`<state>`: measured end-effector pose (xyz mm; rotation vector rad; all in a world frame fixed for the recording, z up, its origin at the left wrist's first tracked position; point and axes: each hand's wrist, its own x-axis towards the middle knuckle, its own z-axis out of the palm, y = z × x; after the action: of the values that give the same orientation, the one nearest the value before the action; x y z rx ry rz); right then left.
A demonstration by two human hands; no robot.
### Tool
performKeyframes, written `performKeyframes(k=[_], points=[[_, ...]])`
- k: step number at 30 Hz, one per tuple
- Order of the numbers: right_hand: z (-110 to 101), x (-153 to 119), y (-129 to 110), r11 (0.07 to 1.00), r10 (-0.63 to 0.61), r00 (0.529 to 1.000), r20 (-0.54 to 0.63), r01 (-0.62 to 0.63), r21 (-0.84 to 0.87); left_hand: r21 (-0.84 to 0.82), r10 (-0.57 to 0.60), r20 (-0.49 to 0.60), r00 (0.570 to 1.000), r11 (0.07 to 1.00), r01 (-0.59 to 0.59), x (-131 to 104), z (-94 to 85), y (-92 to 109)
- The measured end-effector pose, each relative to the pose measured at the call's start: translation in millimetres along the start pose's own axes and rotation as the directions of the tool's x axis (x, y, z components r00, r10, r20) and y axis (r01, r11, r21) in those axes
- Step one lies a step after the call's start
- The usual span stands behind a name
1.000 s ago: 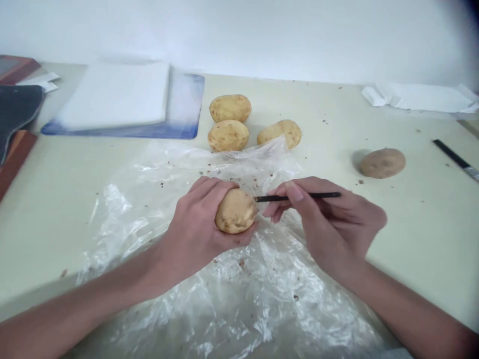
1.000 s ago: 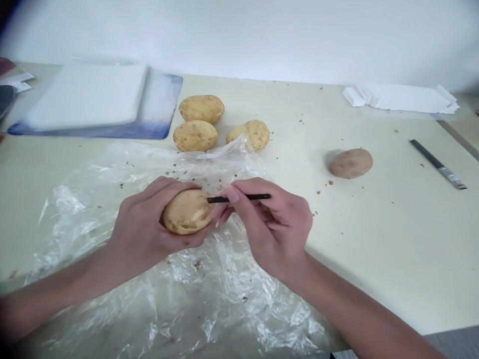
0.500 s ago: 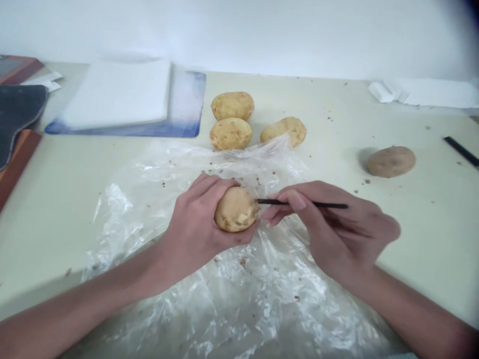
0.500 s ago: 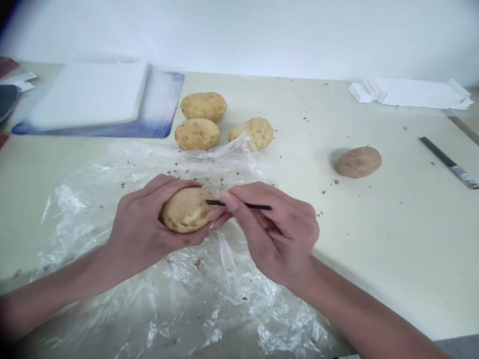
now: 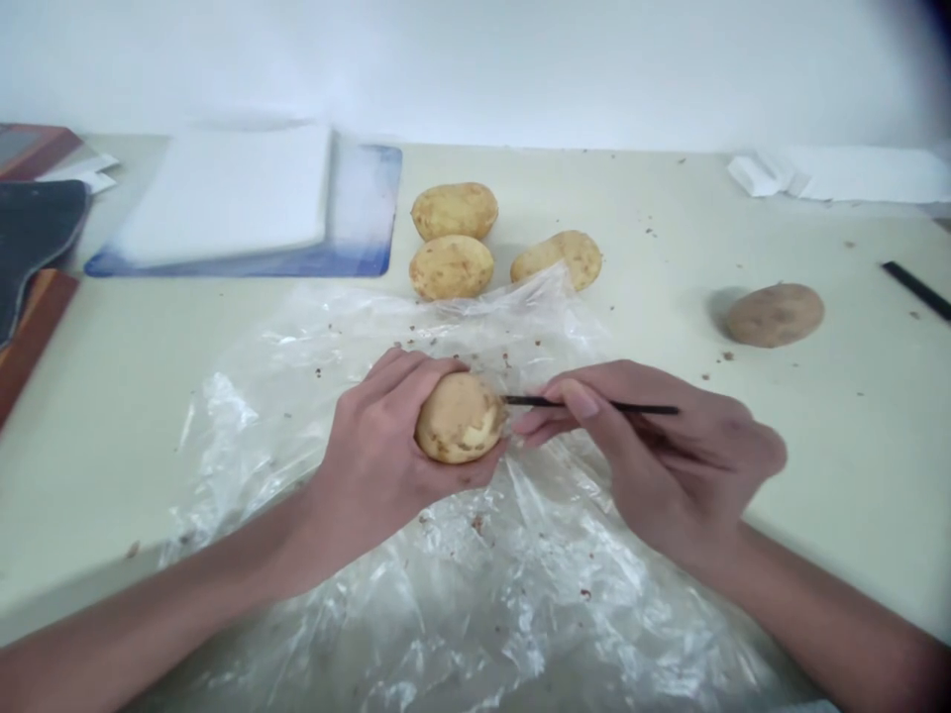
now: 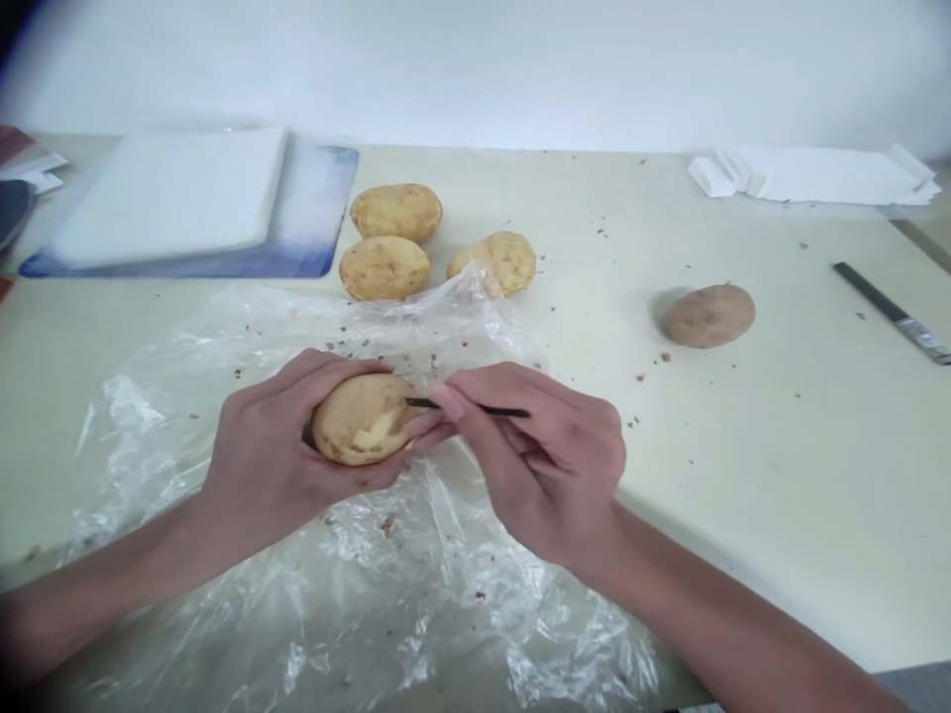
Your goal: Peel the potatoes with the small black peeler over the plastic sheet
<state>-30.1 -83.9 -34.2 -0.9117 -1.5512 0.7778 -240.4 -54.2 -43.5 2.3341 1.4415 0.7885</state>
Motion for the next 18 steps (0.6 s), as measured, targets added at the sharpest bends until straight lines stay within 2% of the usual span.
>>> performKeyframes(k=[4,8,12,14,18], points=[[0.5,0.5,-2.6,0.993,-0.099,0.98,0.171,0.087,0.074,-0.001,0.024,-0.02,1.0,1.0,-0.024,-0.4,1.0,-1.2],[1.9,2.0,-1.1,0.995,-0.088,0.995,0.05,0.086,0.042,0.03,0.025,-0.045,0.999,0.999,-0.023,-0.7,1.4,-0.7],[2.0,2.3,0.9,0.984,-0.168,0.982,0.082,0.163,0.069,0.039,0.043,-0.041,0.998,0.998,-0.041,-1.0,0.7,-1.1],[1.9,2.0,0.2,0.988,-0.149,0.987,0.061,0.145,0.058,0.049,0.045,-0.045,0.998,0.998,-0.043,-1.4,0.3,-1.9],[2.4,2.1,-2.1,0.989,-0.141,0.983,0.119,0.135,0.057,0.042,0.048,-0.037,0.998,0.998,-0.047,-0.8,0.1,-1.9]])
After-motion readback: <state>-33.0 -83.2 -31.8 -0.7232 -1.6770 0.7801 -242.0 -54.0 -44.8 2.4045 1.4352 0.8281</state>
